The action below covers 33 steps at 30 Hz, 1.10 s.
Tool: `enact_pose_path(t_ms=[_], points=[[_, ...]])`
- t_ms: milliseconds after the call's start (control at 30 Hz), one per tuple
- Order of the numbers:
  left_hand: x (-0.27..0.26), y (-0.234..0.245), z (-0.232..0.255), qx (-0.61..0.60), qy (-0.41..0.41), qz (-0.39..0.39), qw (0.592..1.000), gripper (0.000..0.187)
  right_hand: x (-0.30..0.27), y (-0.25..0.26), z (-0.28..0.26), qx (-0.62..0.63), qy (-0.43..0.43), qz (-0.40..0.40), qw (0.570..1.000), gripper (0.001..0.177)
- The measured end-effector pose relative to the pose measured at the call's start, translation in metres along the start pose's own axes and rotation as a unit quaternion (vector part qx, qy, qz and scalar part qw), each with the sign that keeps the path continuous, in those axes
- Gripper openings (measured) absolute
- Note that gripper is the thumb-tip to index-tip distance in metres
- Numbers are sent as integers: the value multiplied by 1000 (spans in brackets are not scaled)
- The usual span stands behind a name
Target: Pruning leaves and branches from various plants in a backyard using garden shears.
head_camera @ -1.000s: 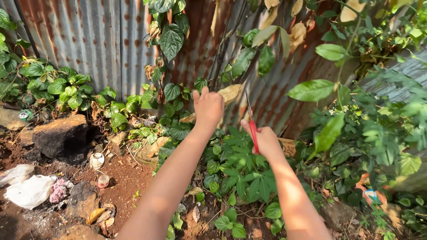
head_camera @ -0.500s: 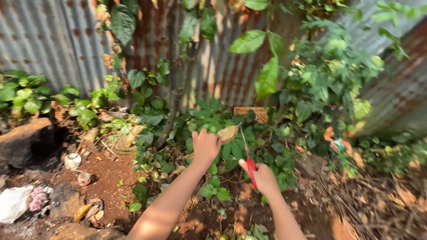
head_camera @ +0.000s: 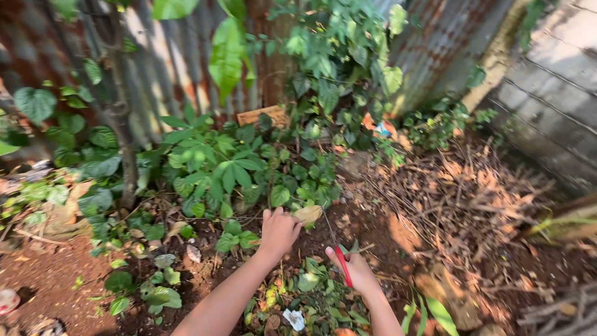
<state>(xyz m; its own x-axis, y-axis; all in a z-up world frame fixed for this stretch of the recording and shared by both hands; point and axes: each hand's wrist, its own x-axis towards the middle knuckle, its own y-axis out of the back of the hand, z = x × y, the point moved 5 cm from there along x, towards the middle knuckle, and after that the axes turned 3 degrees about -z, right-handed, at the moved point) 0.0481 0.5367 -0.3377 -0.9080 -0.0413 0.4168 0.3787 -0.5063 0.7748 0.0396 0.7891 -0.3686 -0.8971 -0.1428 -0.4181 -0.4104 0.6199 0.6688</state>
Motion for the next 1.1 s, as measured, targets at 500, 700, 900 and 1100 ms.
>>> enact_pose_path(t_ms=[500,700,900,1100], points=[[-5,-117,47,-13,-59,-139,988,20,-56,-19,122,166,-117,-3,979,81],[-7,-131,66,-30,-107,-209,971,16,-63,-28,113,257,-152,7,954,77],[-9,-146,63,-5,-136,-227,964,17,-45,-43,128,296,-196,59,933,69],[-8,-149,53,20,-135,-256,957,20,-36,-66,131,238,-197,47,950,77]])
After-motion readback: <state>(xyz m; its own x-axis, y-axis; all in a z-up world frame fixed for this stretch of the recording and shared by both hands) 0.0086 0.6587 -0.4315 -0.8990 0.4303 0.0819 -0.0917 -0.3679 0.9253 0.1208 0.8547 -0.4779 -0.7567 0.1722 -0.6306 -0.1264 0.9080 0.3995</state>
